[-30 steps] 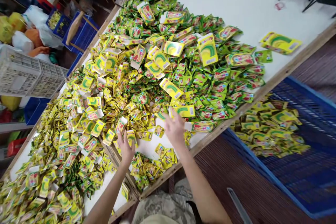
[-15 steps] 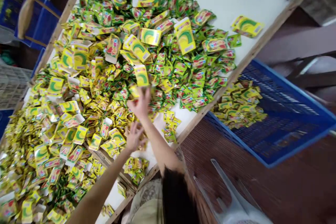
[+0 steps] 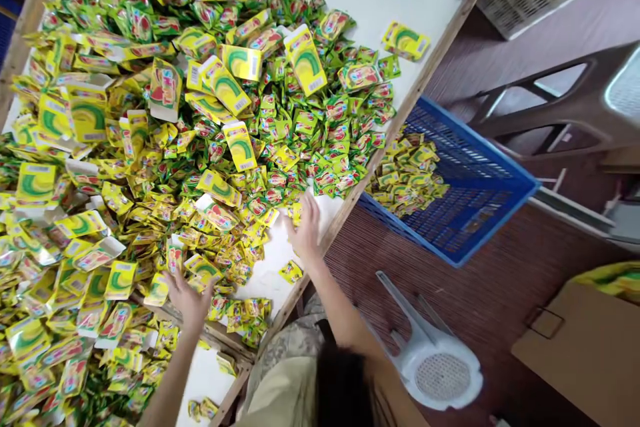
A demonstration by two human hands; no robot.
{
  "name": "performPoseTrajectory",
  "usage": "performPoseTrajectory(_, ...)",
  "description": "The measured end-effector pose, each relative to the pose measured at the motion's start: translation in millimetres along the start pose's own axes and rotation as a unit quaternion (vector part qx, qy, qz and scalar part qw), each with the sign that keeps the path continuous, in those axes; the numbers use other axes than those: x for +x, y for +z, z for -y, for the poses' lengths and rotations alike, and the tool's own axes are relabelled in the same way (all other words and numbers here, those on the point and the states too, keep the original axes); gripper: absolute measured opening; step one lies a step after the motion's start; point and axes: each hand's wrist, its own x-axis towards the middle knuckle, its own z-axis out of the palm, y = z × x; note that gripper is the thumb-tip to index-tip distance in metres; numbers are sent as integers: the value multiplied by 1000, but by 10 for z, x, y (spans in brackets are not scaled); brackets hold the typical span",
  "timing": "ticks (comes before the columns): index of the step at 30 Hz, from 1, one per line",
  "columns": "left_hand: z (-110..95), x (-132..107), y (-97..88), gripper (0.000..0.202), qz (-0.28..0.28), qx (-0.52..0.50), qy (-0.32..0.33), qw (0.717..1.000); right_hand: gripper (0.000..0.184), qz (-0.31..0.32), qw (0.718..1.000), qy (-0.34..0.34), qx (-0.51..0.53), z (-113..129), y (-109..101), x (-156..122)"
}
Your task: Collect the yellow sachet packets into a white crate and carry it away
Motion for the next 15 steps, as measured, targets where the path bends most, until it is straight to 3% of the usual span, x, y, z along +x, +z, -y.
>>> performPoseTrajectory(1,36,-433,146,116,51,14,-10,999,71,13,999,23,-27,-236,-25,-178)
performPoseTrajectory(3,41,-1126,404,122,139,36,-7,990,80,75,995,33,-65,-483,29,-472)
performPoseTrajectory(4,13,-1351,509,121,173,37,6,984,83,96,992,33,-76,-501,109,-568)
performPoseTrajectory(6,-88,-1529,668,119,182,50,-16,982,85,107,991,45,-74,-380,350,-638)
performPoseTrajectory(8,-219,-1396,764,118,141,55,-58,987,85,86,993,71,-39,-130,631,-564)
performPoseTrajectory(11,-412,-880,795,106,64,2,-90,994,83,37,993,104,41,332,963,-329)
performPoseTrajectory(15,-684,-167,725,94,-30,-98,-129,986,72,1,984,127,128,885,1111,-66)
